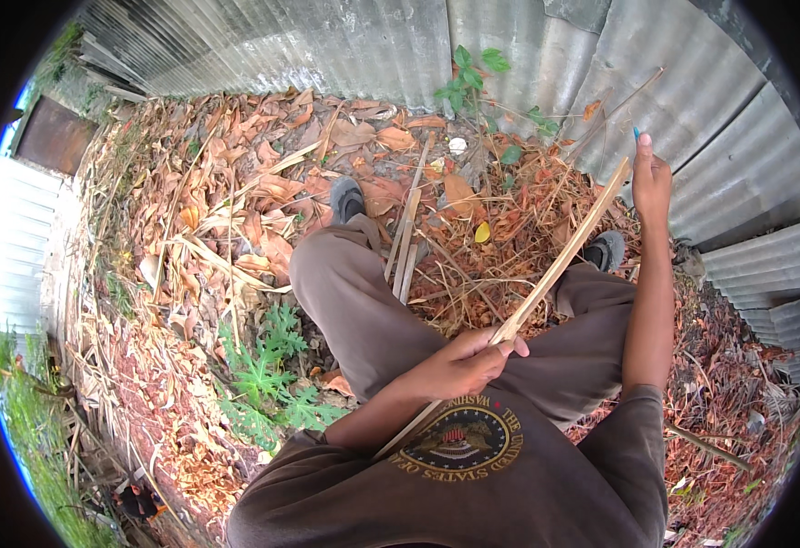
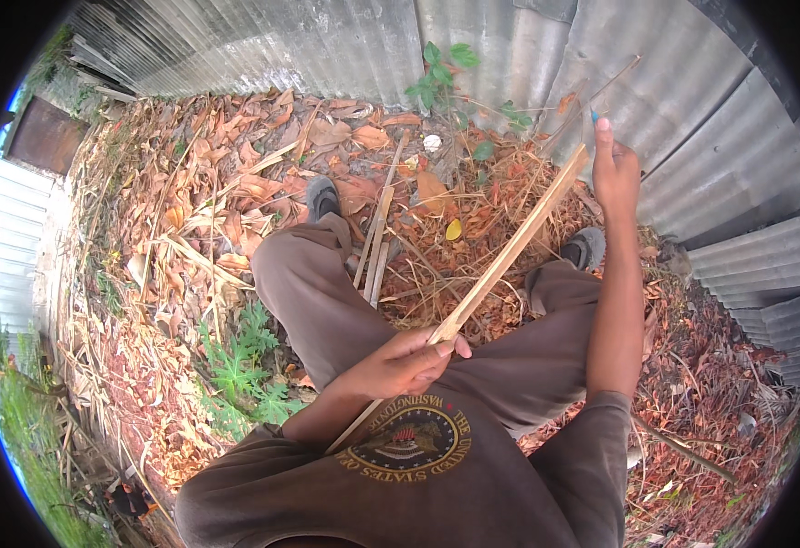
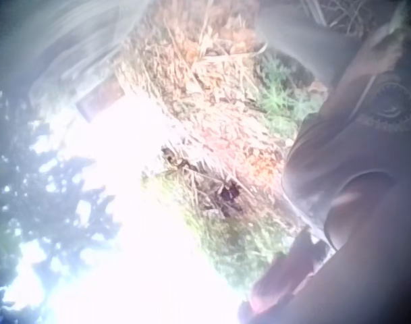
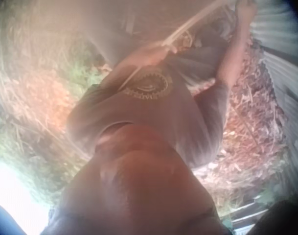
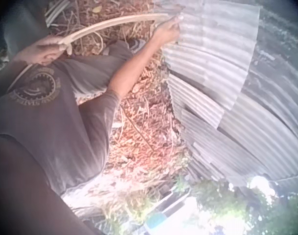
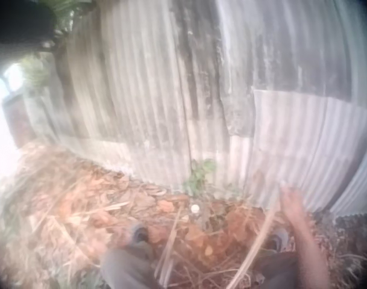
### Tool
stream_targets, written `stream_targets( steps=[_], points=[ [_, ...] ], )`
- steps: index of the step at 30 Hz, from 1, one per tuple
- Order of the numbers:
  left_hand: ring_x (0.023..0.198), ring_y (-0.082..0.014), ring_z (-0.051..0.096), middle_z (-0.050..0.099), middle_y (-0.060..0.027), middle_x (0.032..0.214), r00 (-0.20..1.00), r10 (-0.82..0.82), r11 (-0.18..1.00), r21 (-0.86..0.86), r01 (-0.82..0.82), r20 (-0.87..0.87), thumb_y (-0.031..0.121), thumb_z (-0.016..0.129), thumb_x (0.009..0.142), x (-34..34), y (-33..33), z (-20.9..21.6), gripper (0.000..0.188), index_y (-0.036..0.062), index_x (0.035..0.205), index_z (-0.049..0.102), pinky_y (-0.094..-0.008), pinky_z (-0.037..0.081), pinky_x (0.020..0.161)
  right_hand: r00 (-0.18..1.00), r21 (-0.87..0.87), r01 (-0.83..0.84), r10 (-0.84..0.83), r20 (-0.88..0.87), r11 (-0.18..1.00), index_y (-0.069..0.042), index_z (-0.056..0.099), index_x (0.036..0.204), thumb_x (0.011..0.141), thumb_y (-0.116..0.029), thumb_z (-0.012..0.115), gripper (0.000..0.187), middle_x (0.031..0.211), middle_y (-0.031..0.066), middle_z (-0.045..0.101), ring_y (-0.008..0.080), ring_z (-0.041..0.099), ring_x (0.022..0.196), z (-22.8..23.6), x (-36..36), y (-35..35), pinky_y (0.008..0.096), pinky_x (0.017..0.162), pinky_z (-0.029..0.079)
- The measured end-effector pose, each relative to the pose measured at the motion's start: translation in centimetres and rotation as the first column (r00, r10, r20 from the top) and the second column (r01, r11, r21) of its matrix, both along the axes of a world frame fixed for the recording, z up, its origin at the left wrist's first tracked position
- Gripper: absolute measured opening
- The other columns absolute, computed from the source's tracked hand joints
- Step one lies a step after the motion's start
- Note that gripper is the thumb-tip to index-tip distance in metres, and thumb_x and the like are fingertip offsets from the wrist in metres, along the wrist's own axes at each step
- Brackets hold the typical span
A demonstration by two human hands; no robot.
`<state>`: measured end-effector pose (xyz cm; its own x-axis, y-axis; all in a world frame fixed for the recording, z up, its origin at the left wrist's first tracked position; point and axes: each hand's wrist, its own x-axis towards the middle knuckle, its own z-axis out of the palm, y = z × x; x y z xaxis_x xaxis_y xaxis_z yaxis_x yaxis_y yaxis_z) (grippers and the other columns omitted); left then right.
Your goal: The person sits on the ground and uses a blue utility knife to shave and sharpen a long wooden stick. They rotate the stick to work on different sides, creating a pointed tip. Later, they switch to a larger knife to further refine the stick's shape.
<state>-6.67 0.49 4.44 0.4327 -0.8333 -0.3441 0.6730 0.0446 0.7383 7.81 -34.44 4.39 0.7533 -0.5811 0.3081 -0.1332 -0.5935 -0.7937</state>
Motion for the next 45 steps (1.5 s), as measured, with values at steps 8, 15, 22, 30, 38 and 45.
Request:
stream_targets(
  steps=[8, 15, 22, 30, 38, 45],
  points=[
    [0.041, -0.0025, 0.028, 0.035, 0.0046, 0.063, 0.975, 0.217, 0.976, 0.016, -0.218, 0.051, 0.023, 0.038, 0.104, 1.3, 2.7, 2.2, 0.029, 0.0009, 0.118, 0.050, -0.0193, 0.026, 0.040, 0.995, -0.042, -0.092, 0.093, 0.028, 0.995, 0.004, 0.055, 0.065, 0.089, -0.067, 0.044, 0.076, 0.052, 0.0077, 0.041, 0.0173, 0.045, 0.058, 0.0, 0.1, 0.9, 0.0365, 0.058, 0.040],
    [0.037, -0.0035, 0.030, 0.039, 0.0015, 0.063, 0.932, 0.362, 0.928, -0.093, -0.360, 0.007, 0.019, 0.039, 0.102, 5.0, 4.0, 2.8, 0.030, -0.0024, 0.119, 0.049, -0.0192, 0.027, 0.036, 0.932, -0.174, -0.363, 0.360, -0.053, 0.915, -0.001, 0.064, 0.069, 0.085, -0.065, 0.052, 0.067, 0.050, 0.0120, 0.050, 0.0309, 0.056, 0.053, 1.0, -1.7, 6.3, 0.0415, 0.056, 0.044],
    [0.038, -0.0044, 0.031, 0.042, -0.0003, 0.064, 0.941, 0.338, 0.938, -0.079, -0.338, -0.016, 0.019, 0.041, 0.100, 8.5, 1.9, 1.8, 0.028, -0.0012, 0.118, 0.049, -0.0196, 0.028, 0.037, 0.789, -0.478, -0.585, 0.597, -0.147, 0.655, -0.007, 0.064, 0.064, 0.075, -0.073, 0.057, 0.067, 0.051, 0.0128, 0.056, 0.0331, 0.061, 0.051, 1.2, -3.2, 12.0, 0.0447, 0.050, 0.048],
    [0.042, -0.0046, 0.028, 0.039, 0.0022, 0.065, 0.932, 0.255, 0.931, 0.194, -0.308, 0.256, 0.025, 0.042, 0.101, 9.9, -1.6, 1.5, 0.026, 0.0039, 0.114, 0.051, -0.0212, 0.026, 0.040, 0.822, -0.554, -0.538, 0.540, -0.180, 0.635, -0.007, 0.066, 0.063, 0.069, -0.078, 0.058, 0.071, 0.049, 0.0112, 0.057, 0.0304, 0.061, 0.047, -0.8, -2.8, 12.3, 0.0424, 0.050, 0.049],
    [0.044, -0.0053, 0.031, 0.036, 0.0038, 0.062, 0.955, 0.165, 0.957, 0.194, -0.215, 0.247, 0.034, 0.036, 0.103, 13.4, -2.4, 0.8, 0.033, 0.0058, 0.111, 0.052, -0.0229, 0.028, 0.040, 0.840, -0.409, -0.542, 0.488, -0.239, 0.734, -0.007, 0.065, 0.063, 0.073, -0.071, 0.061, 0.065, 0.052, 0.0121, 0.057, 0.0318, 0.061, 0.051, -0.8, -2.2, 11.5, 0.0426, 0.051, 0.048],
    [0.042, -0.0045, 0.026, 0.035, 0.0036, 0.062, 0.952, 0.046, 0.952, 0.276, -0.134, 0.303, 0.038, 0.034, 0.104, 16.9, -3.7, -0.1, 0.038, 0.0053, 0.110, 0.050, -0.0215, 0.025, 0.039, 0.864, -0.463, -0.498, 0.371, -0.342, 0.733, -0.006, 0.065, 0.062, 0.077, -0.071, 0.057, 0.067, 0.049, 0.0138, 0.055, 0.0336, 0.061, 0.050, -0.1, 0.5, 10.7, 0.0434, 0.049, 0.047]
  ],
)
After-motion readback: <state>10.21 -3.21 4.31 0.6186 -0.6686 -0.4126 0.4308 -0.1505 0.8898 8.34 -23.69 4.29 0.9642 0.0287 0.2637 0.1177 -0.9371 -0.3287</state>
